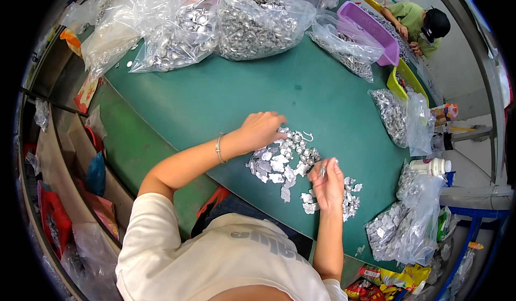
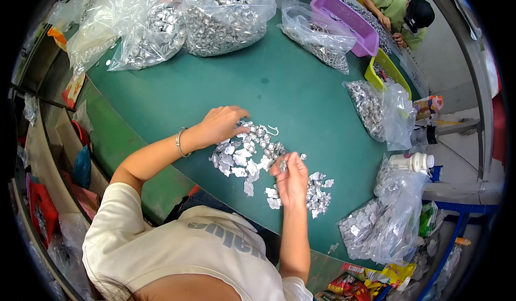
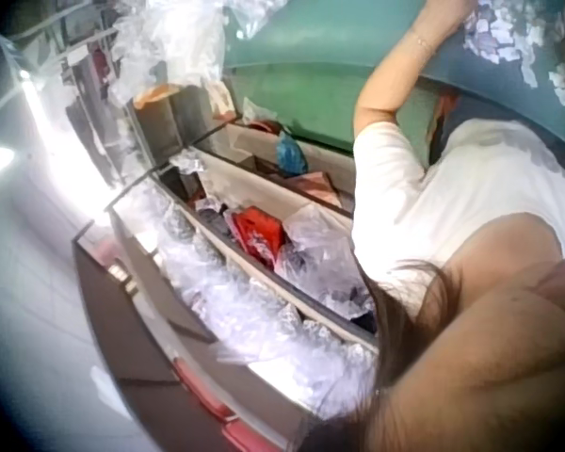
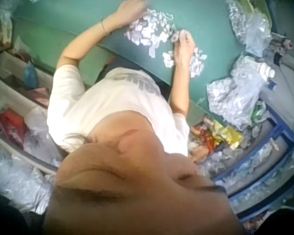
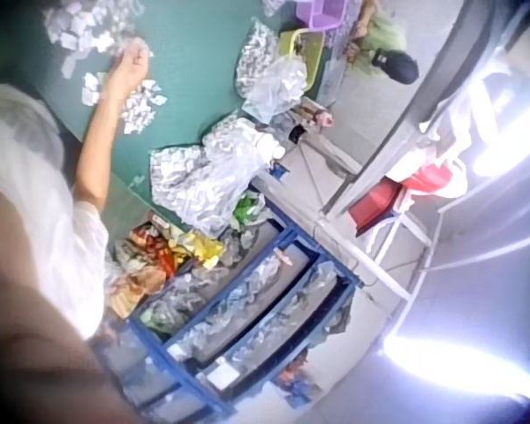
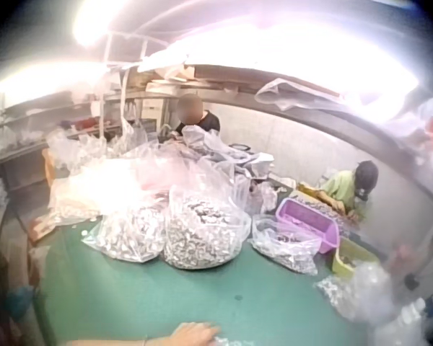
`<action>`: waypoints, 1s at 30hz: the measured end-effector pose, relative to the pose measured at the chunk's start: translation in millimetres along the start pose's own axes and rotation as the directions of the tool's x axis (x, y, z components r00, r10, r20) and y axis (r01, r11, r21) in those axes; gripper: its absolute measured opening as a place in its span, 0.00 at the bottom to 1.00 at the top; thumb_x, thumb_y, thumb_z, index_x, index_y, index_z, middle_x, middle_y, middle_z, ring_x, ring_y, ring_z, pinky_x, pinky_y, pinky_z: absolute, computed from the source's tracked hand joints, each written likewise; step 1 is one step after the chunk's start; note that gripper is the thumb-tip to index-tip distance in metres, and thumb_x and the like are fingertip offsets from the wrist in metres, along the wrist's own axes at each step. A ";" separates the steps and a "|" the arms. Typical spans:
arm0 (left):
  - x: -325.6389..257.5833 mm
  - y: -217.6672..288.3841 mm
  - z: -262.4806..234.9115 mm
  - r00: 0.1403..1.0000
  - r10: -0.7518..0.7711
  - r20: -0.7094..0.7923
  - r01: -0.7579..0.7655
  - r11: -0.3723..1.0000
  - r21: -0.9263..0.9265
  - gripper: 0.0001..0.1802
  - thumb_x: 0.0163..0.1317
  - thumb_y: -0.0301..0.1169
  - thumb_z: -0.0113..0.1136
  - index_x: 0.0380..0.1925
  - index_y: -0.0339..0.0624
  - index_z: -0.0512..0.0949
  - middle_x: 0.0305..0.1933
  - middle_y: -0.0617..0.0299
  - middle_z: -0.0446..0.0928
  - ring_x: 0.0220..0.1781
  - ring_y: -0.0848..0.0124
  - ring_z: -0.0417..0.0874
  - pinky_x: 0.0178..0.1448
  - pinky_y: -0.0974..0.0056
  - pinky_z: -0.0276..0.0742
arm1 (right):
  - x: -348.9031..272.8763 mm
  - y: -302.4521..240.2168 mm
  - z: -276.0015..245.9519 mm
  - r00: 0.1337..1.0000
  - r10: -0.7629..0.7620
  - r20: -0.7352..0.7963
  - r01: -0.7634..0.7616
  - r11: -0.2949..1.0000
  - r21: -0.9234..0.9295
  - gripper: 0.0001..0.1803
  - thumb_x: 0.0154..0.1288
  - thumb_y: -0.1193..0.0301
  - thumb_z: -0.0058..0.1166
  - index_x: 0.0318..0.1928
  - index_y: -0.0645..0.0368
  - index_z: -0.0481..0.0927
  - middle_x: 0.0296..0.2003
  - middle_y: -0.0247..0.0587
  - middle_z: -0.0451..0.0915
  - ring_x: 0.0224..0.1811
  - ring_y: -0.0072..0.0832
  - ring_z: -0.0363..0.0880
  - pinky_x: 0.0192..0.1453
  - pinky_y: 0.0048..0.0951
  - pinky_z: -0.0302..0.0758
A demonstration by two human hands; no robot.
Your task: The person sorts small metallic pieces on a table by hand, gathers them into a plastic bag, and places the bag on a shelf with others.
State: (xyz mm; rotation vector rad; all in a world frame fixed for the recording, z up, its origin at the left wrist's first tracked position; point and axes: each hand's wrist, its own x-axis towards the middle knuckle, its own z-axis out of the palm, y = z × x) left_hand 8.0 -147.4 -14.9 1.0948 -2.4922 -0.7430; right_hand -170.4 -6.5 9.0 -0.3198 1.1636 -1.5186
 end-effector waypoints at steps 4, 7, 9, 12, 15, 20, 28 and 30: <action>1.2 -2.1 5.0 0.998 0.043 -0.048 -0.048 0.993 -0.106 0.14 0.52 0.37 0.63 0.34 0.42 0.75 0.34 0.56 0.75 0.32 0.53 0.77 0.38 0.55 0.73 | -6.0 -2.9 -13.9 0.944 0.201 0.263 -0.196 0.980 -0.044 0.11 0.66 0.65 0.50 0.37 0.61 0.73 0.23 0.30 0.70 0.19 0.19 0.65 0.21 0.21 0.64; -2.5 -12.3 5.1 0.960 0.095 -0.263 -0.174 0.939 -0.296 0.11 0.54 0.34 0.63 0.33 0.42 0.74 0.31 0.59 0.73 0.29 0.63 0.76 0.31 0.63 0.72 | -13.0 14.2 -2.0 0.948 -0.101 0.300 0.307 0.527 -0.793 0.16 0.53 0.65 0.62 0.39 0.61 0.77 0.28 0.36 0.75 0.19 0.30 0.72 0.21 0.30 0.68; -9.7 -3.6 -16.0 0.973 -0.221 0.072 0.194 0.599 -0.777 0.10 0.55 0.31 0.61 0.35 0.41 0.74 0.32 0.61 0.73 0.29 0.69 0.75 0.26 0.70 0.69 | -19.9 15.4 13.8 0.830 -0.246 0.501 0.484 -0.130 -0.865 0.17 0.50 0.67 0.65 0.39 0.61 0.78 0.28 0.39 0.76 0.21 0.34 0.75 0.24 0.33 0.70; -31.9 7.7 -37.6 0.909 -0.230 0.347 0.339 -0.074 -0.938 0.10 0.57 0.26 0.58 0.39 0.38 0.73 0.31 0.62 0.72 0.29 0.76 0.74 0.21 0.77 0.64 | -20.8 18.2 16.6 0.861 -0.246 0.445 0.442 -0.068 -0.894 0.14 0.49 0.68 0.64 0.36 0.60 0.79 0.28 0.41 0.75 0.22 0.37 0.75 0.25 0.33 0.71; -62.9 17.3 -31.1 0.882 -0.245 0.402 0.324 -0.303 -0.896 0.10 0.58 0.23 0.53 0.41 0.33 0.73 0.31 0.60 0.73 0.25 0.77 0.73 0.20 0.78 0.63 | -18.9 18.9 10.9 0.874 -0.278 0.398 0.440 0.105 -0.892 0.09 0.52 0.72 0.61 0.34 0.61 0.79 0.24 0.38 0.73 0.19 0.29 0.72 0.24 0.26 0.68; -101.2 46.0 -22.3 0.899 -0.212 0.384 0.388 -0.026 -0.921 0.09 0.56 0.24 0.58 0.38 0.35 0.76 0.28 0.61 0.76 0.24 0.78 0.72 0.22 0.76 0.63 | -24.4 21.0 -3.1 0.982 -0.160 0.100 0.187 0.754 -0.629 0.05 0.60 0.75 0.55 0.30 0.65 0.77 0.21 0.29 0.72 0.19 0.18 0.67 0.23 0.18 0.63; -119.6 54.8 -5.2 0.983 -0.185 0.014 0.155 0.776 -0.612 0.08 0.54 0.28 0.62 0.32 0.36 0.76 0.27 0.56 0.77 0.27 0.67 0.78 0.34 0.66 0.72 | -34.0 20.6 -14.8 0.948 -0.260 0.182 0.286 0.453 -0.844 0.05 0.59 0.77 0.55 0.29 0.67 0.75 0.21 0.30 0.68 0.17 0.16 0.63 0.22 0.18 0.60; -119.8 54.8 -1.4 0.979 -0.182 -0.090 0.116 0.867 -0.485 0.08 0.55 0.28 0.61 0.32 0.36 0.76 0.30 0.54 0.78 0.28 0.64 0.79 0.36 0.64 0.74 | -35.4 16.8 -15.7 0.918 -0.345 0.194 0.315 0.343 -0.885 0.04 0.57 0.77 0.56 0.27 0.64 0.77 0.20 0.35 0.69 0.19 0.21 0.65 0.23 0.23 0.62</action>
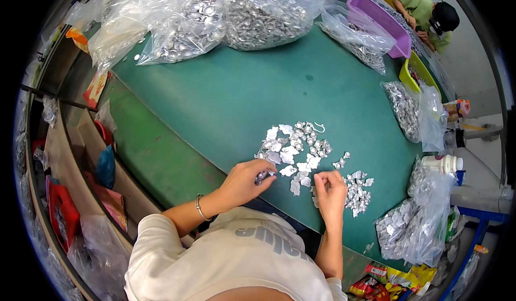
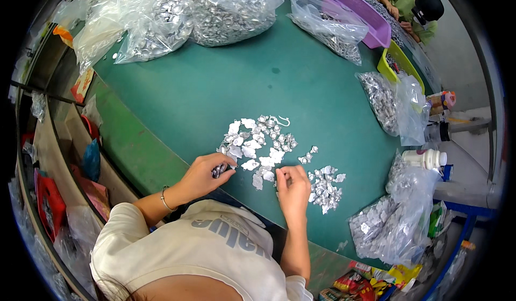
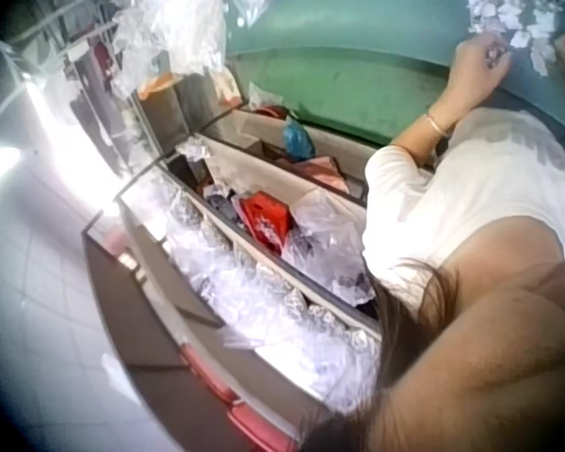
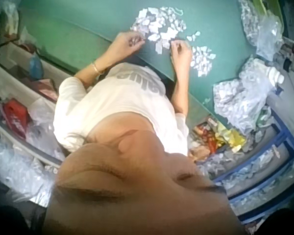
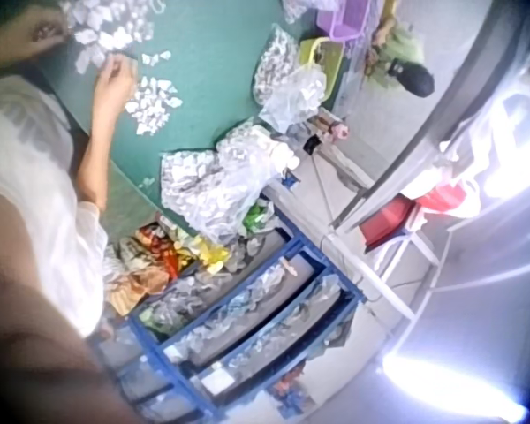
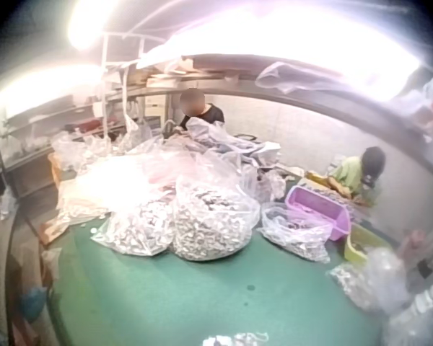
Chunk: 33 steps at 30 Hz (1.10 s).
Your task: The person sorts small metallic pieces on a table by hand, gathers them into a plastic bag, and places the bag on a shelf with others.
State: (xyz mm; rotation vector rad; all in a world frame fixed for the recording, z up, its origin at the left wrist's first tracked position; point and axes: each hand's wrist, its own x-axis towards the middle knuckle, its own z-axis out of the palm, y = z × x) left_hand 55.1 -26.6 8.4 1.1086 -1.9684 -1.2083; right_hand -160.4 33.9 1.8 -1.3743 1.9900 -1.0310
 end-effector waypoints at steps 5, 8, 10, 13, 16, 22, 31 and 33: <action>1.3 2.0 -1.6 0.965 -0.208 0.162 0.244 0.937 -0.251 0.05 0.58 0.25 0.56 0.34 0.37 0.76 0.29 0.62 0.77 0.28 0.74 0.79 0.28 0.69 0.73 | 11.3 -19.1 -1.4 0.971 -0.232 -0.056 0.194 0.906 -0.377 0.12 0.53 0.70 0.61 0.38 0.59 0.77 0.26 0.40 0.72 0.22 0.35 0.73 0.24 0.33 0.69; -0.2 6.7 0.6 0.894 -0.278 0.352 0.434 0.737 -0.518 0.06 0.59 0.24 0.55 0.36 0.37 0.77 0.27 0.68 0.73 0.28 0.80 0.77 0.25 0.74 0.71 | 15.8 -18.8 8.7 0.982 -0.178 0.069 0.189 0.852 -0.488 0.18 0.52 0.66 0.61 0.44 0.57 0.75 0.30 0.41 0.73 0.25 0.43 0.76 0.26 0.38 0.71; -0.1 4.7 -0.1 0.894 -0.257 0.366 0.433 0.704 -0.563 0.08 0.59 0.23 0.55 0.39 0.36 0.76 0.26 0.69 0.72 0.28 0.80 0.77 0.24 0.75 0.71 | 14.7 -20.8 5.1 0.980 -0.157 0.122 0.197 0.845 -0.498 0.18 0.53 0.67 0.61 0.44 0.58 0.75 0.30 0.41 0.74 0.23 0.41 0.74 0.26 0.35 0.70; 2.7 -2.7 -6.2 0.890 -0.269 0.368 0.447 0.672 -0.590 0.11 0.60 0.25 0.54 0.44 0.35 0.74 0.28 0.67 0.72 0.28 0.78 0.76 0.23 0.76 0.72 | 12.0 -11.1 -12.0 0.965 -0.094 0.247 0.169 0.937 -0.304 0.17 0.54 0.71 0.59 0.46 0.58 0.75 0.28 0.40 0.73 0.18 0.35 0.70 0.25 0.28 0.69; 2.1 -4.1 -2.7 0.814 -0.300 0.498 0.579 0.345 -0.739 0.14 0.63 0.32 0.53 0.46 0.36 0.73 0.31 0.65 0.72 0.29 0.77 0.75 0.24 0.77 0.71 | 6.6 -12.0 -12.0 0.985 0.050 0.166 -0.096 0.955 0.282 0.14 0.60 0.75 0.53 0.47 0.62 0.74 0.26 0.26 0.69 0.24 0.13 0.63 0.26 0.18 0.63; 9.5 28.4 26.7 0.575 -0.357 0.736 0.727 -0.190 -0.660 0.18 0.66 0.44 0.47 0.49 0.46 0.71 0.43 0.62 0.75 0.48 0.68 0.79 0.45 0.62 0.79 | -18.6 -57.2 5.9 0.953 -0.186 0.241 0.078 0.914 0.398 0.18 0.59 0.80 0.51 0.51 0.62 0.72 0.36 0.36 0.73 0.41 0.22 0.71 0.41 0.22 0.71; 16.2 21.6 39.4 0.684 -0.230 0.692 0.705 -0.034 -0.708 0.19 0.66 0.39 0.46 0.52 0.41 0.70 0.37 0.61 0.75 0.37 0.71 0.76 0.35 0.70 0.72 | -21.3 -15.7 -38.3 0.978 0.120 -0.168 -0.038 0.904 0.425 0.07 0.60 0.80 0.51 0.40 0.65 0.78 0.35 0.35 0.77 0.36 0.20 0.73 0.40 0.19 0.69; 14.0 18.4 41.2 0.697 -0.185 0.693 0.705 -0.002 -0.709 0.20 0.68 0.41 0.44 0.52 0.40 0.70 0.33 0.62 0.73 0.34 0.72 0.74 0.31 0.70 0.70 | -26.5 3.1 -50.1 0.936 0.144 -0.321 -0.053 0.960 0.275 0.09 0.58 0.80 0.52 0.40 0.64 0.78 0.35 0.37 0.77 0.37 0.24 0.73 0.42 0.23 0.70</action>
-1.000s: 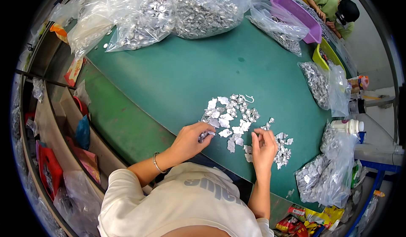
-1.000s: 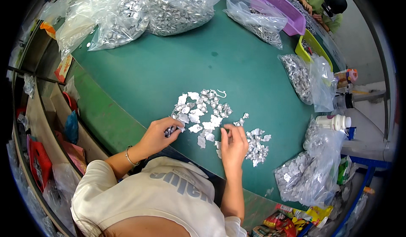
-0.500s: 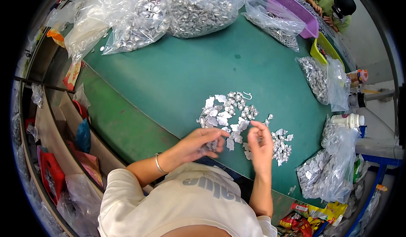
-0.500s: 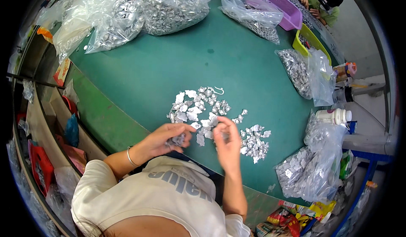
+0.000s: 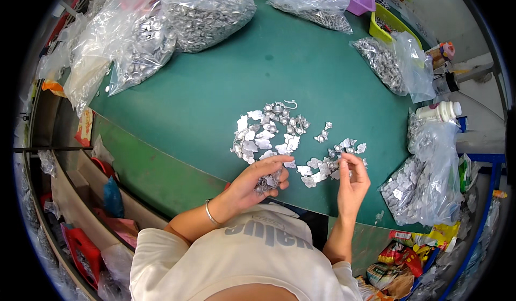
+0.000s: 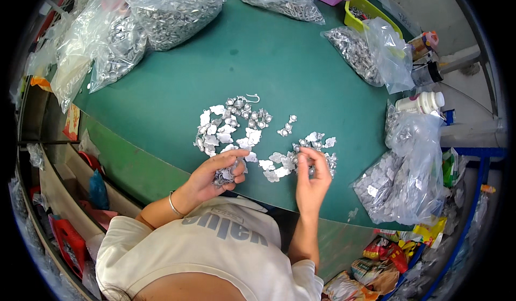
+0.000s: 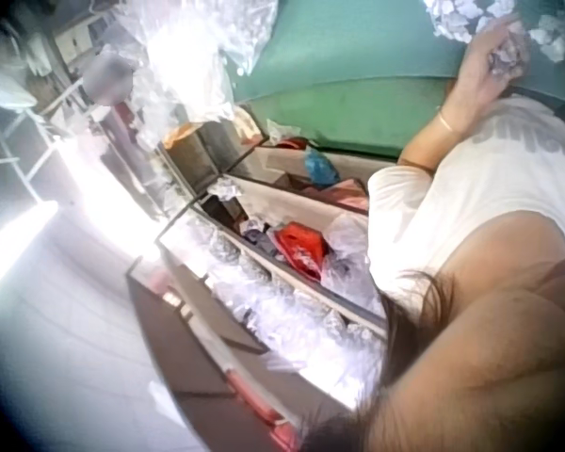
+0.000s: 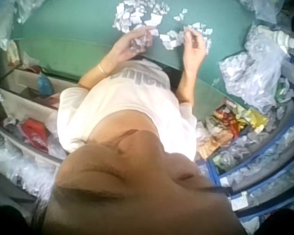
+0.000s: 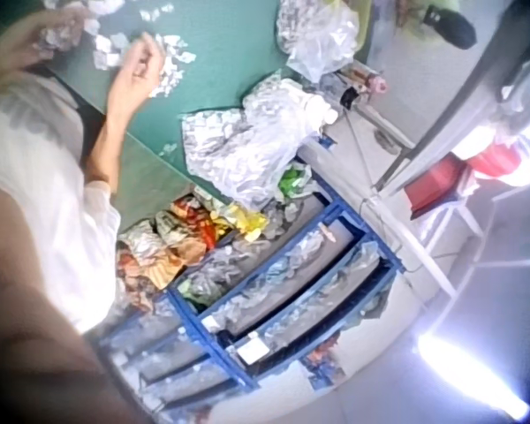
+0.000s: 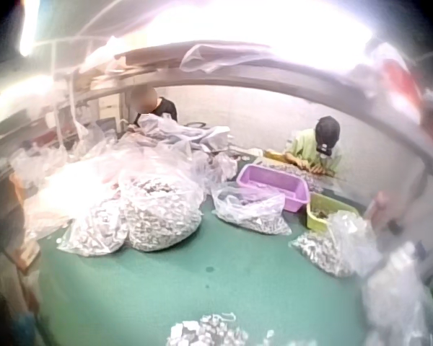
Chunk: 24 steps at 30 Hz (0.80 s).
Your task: The person sorts small metallic pieces on a table by hand, gathers them into a plastic bag, and places the bag on a shelf with others.
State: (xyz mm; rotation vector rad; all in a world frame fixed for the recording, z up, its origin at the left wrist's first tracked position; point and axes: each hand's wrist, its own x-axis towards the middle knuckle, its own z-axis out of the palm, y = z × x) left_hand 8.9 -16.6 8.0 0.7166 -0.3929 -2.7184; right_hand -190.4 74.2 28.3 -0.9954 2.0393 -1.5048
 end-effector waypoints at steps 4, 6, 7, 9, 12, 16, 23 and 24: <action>5.1 -7.1 -12.1 0.992 -0.065 0.106 0.075 0.992 -0.098 0.26 0.70 0.47 0.36 0.54 0.36 0.69 0.30 0.63 0.71 0.33 0.72 0.73 0.29 0.70 0.67 | -1.0 12.9 -18.1 0.966 -0.172 0.192 0.243 0.857 -0.454 0.14 0.53 0.79 0.57 0.43 0.62 0.77 0.39 0.41 0.75 0.42 0.35 0.71 0.48 0.31 0.67; 7.6 -7.3 -9.5 0.987 -0.099 0.128 0.112 0.990 -0.091 0.29 0.70 0.49 0.32 0.54 0.35 0.68 0.33 0.62 0.73 0.35 0.71 0.75 0.31 0.69 0.71 | -4.4 10.1 -13.2 0.943 -0.197 0.267 0.317 0.773 -0.549 0.18 0.50 0.78 0.59 0.45 0.60 0.77 0.43 0.41 0.73 0.46 0.40 0.68 0.52 0.36 0.65; 7.6 -7.3 -5.5 0.992 -0.101 0.077 0.104 0.994 -0.039 0.29 0.70 0.49 0.31 0.55 0.35 0.67 0.34 0.61 0.74 0.37 0.70 0.75 0.33 0.68 0.73 | -4.7 10.0 -10.6 0.942 -0.175 0.286 0.312 0.769 -0.558 0.21 0.47 0.80 0.60 0.46 0.59 0.76 0.46 0.40 0.71 0.48 0.40 0.66 0.54 0.35 0.62; 7.3 -8.1 6.9 0.995 -0.093 -0.027 0.095 0.993 0.067 0.30 0.70 0.49 0.29 0.56 0.35 0.66 0.37 0.59 0.75 0.40 0.69 0.77 0.38 0.66 0.76 | -7.8 13.7 -8.0 0.937 -0.180 0.300 0.328 0.749 -0.576 0.21 0.47 0.79 0.60 0.46 0.59 0.76 0.45 0.40 0.72 0.47 0.39 0.66 0.53 0.36 0.61; 5.5 -8.3 19.3 0.991 -0.084 -0.106 0.088 0.996 0.035 0.30 0.71 0.48 0.29 0.58 0.36 0.65 0.42 0.57 0.76 0.45 0.68 0.77 0.44 0.63 0.78 | -7.4 18.6 -7.4 0.936 -0.175 0.307 0.332 0.727 -0.601 0.19 0.48 0.77 0.61 0.44 0.59 0.77 0.44 0.39 0.72 0.45 0.38 0.67 0.51 0.36 0.61; 3.5 -10.6 22.6 0.995 -0.055 -0.087 0.057 0.998 0.026 0.29 0.70 0.49 0.32 0.54 0.35 0.67 0.35 0.61 0.74 0.40 0.70 0.76 0.40 0.65 0.77 | -6.6 21.4 -8.2 0.938 -0.188 0.292 0.332 0.733 -0.593 0.18 0.49 0.75 0.61 0.44 0.59 0.77 0.43 0.40 0.73 0.46 0.37 0.68 0.50 0.36 0.61; 3.1 -24.7 -7.0 0.985 -0.150 0.081 0.157 0.983 -0.097 0.18 0.68 0.40 0.44 0.40 0.35 0.73 0.22 0.65 0.67 0.32 0.72 0.72 0.23 0.71 0.66 | -9.1 24.0 -15.2 0.925 -0.297 0.237 0.379 0.762 -0.525 0.16 0.49 0.75 0.61 0.41 0.60 0.77 0.40 0.39 0.74 0.44 0.38 0.69 0.49 0.36 0.62; 2.5 -26.1 -5.7 0.986 -0.160 0.042 0.163 0.984 -0.074 0.16 0.67 0.39 0.45 0.39 0.35 0.73 0.21 0.65 0.67 0.32 0.72 0.72 0.22 0.71 0.64 | -9.1 26.2 -14.7 0.925 -0.299 0.234 0.380 0.755 -0.534 0.15 0.49 0.76 0.61 0.40 0.60 0.77 0.40 0.39 0.74 0.44 0.38 0.69 0.49 0.36 0.62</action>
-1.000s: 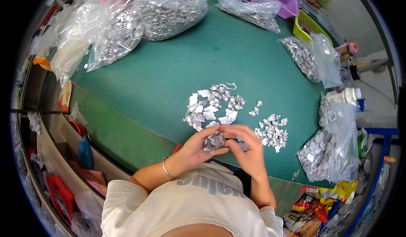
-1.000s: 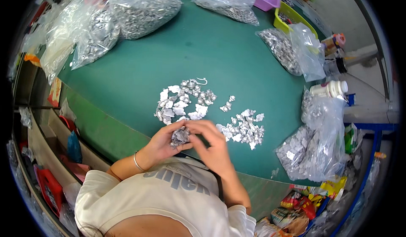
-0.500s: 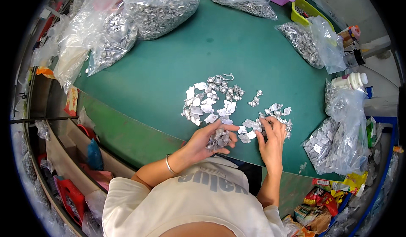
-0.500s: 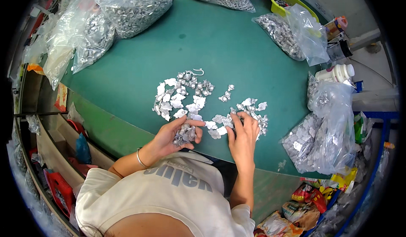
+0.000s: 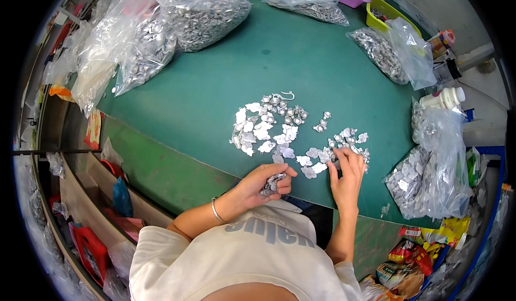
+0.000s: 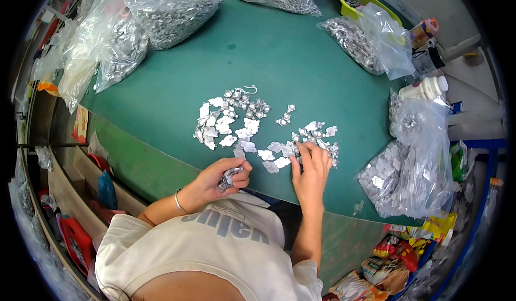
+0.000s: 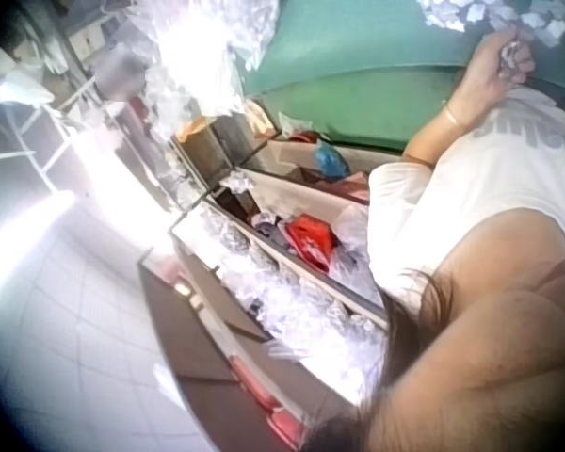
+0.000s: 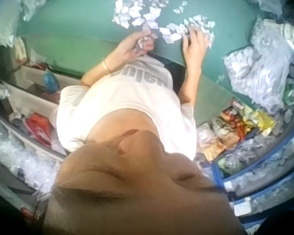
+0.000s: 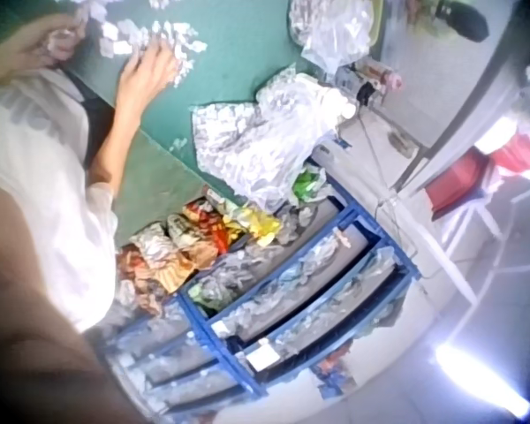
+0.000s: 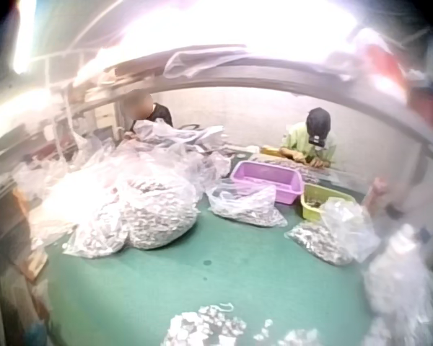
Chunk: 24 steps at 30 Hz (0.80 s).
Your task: The person sorts small metallic pieces on a table by hand, gathers them into a plastic bag, and places the bag on a shelf with others.
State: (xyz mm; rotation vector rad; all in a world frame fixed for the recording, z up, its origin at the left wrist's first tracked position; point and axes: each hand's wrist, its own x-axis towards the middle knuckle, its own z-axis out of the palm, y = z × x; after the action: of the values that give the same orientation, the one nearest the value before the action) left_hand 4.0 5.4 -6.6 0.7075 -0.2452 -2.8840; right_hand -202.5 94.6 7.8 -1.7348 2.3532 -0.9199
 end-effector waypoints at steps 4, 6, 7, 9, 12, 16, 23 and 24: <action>-4.4 -2.9 20.3 0.986 0.031 -0.161 -0.025 0.999 0.038 0.12 0.65 0.35 0.46 0.36 0.37 0.74 0.20 0.64 0.63 0.28 0.72 0.67 0.18 0.72 0.61 | -5.0 4.6 4.7 0.998 0.015 -0.061 -0.019 0.998 -0.062 0.13 0.49 0.76 0.60 0.38 0.60 0.77 0.41 0.38 0.73 0.44 0.37 0.69 0.48 0.36 0.62; -7.4 -1.4 30.3 0.979 0.056 -0.196 -0.045 0.997 0.060 0.11 0.64 0.33 0.46 0.36 0.37 0.74 0.20 0.64 0.63 0.27 0.72 0.66 0.18 0.72 0.60 | -7.3 6.3 4.8 0.991 0.039 -0.130 -0.051 0.995 -0.086 0.13 0.50 0.76 0.60 0.39 0.60 0.77 0.41 0.38 0.73 0.44 0.37 0.68 0.49 0.37 0.62; -6.8 -2.8 23.8 0.988 0.042 -0.149 -0.039 0.999 0.018 0.11 0.64 0.32 0.46 0.37 0.36 0.74 0.20 0.63 0.64 0.28 0.72 0.67 0.18 0.72 0.60 | -8.6 6.7 4.1 0.988 0.078 -0.135 -0.091 0.991 -0.093 0.14 0.50 0.76 0.60 0.39 0.60 0.77 0.42 0.38 0.73 0.45 0.37 0.68 0.49 0.37 0.62; -5.8 -7.0 1.8 0.999 0.014 -0.053 -0.017 0.998 -0.067 0.11 0.64 0.30 0.45 0.38 0.35 0.73 0.21 0.62 0.66 0.29 0.71 0.69 0.19 0.71 0.60 | -12.5 7.5 2.3 0.977 0.160 -0.143 -0.176 0.978 -0.109 0.14 0.50 0.76 0.60 0.40 0.60 0.76 0.42 0.38 0.73 0.46 0.37 0.68 0.50 0.37 0.61; -5.5 -8.4 -2.8 1.000 -0.005 0.009 0.005 1.000 -0.027 0.11 0.65 0.32 0.47 0.38 0.35 0.73 0.21 0.63 0.66 0.26 0.73 0.69 0.19 0.72 0.58 | -10.9 3.3 -0.2 0.976 0.161 -0.146 -0.177 0.979 -0.103 0.15 0.50 0.76 0.60 0.40 0.60 0.76 0.42 0.39 0.72 0.47 0.38 0.68 0.51 0.37 0.61; -8.5 -9.8 5.9 1.000 -0.008 0.007 0.007 0.999 0.045 0.11 0.65 0.32 0.50 0.38 0.35 0.73 0.21 0.64 0.65 0.24 0.75 0.67 0.18 0.73 0.58 | -11.3 6.2 -2.9 0.988 0.125 -0.087 -0.136 0.982 -0.132 0.12 0.50 0.77 0.59 0.38 0.60 0.77 0.43 0.40 0.72 0.47 0.38 0.67 0.51 0.37 0.61; -9.3 -11.9 7.8 0.998 0.018 -0.052 -0.013 0.995 0.096 0.13 0.64 0.29 0.51 0.46 0.34 0.73 0.23 0.65 0.67 0.25 0.76 0.68 0.19 0.74 0.58 | -2.7 0.3 -3.3 0.995 -0.029 0.091 0.044 0.986 -0.163 0.19 0.52 0.78 0.56 0.48 0.59 0.76 0.55 0.41 0.67 0.57 0.41 0.62 0.60 0.43 0.56; -9.5 -11.2 8.8 0.998 0.017 -0.064 -0.010 0.995 0.104 0.14 0.64 0.29 0.51 0.47 0.34 0.72 0.24 0.66 0.67 0.25 0.76 0.68 0.19 0.75 0.58 | -2.5 1.2 -4.2 0.993 -0.025 0.112 0.046 0.981 -0.190 0.19 0.52 0.78 0.56 0.48 0.59 0.76 0.55 0.41 0.66 0.58 0.42 0.61 0.61 0.44 0.55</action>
State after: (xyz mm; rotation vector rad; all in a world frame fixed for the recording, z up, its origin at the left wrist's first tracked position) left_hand 7.0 19.2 3.1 0.8114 -0.3917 -2.8467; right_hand -204.2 98.8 9.9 -1.8482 2.4168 -0.6012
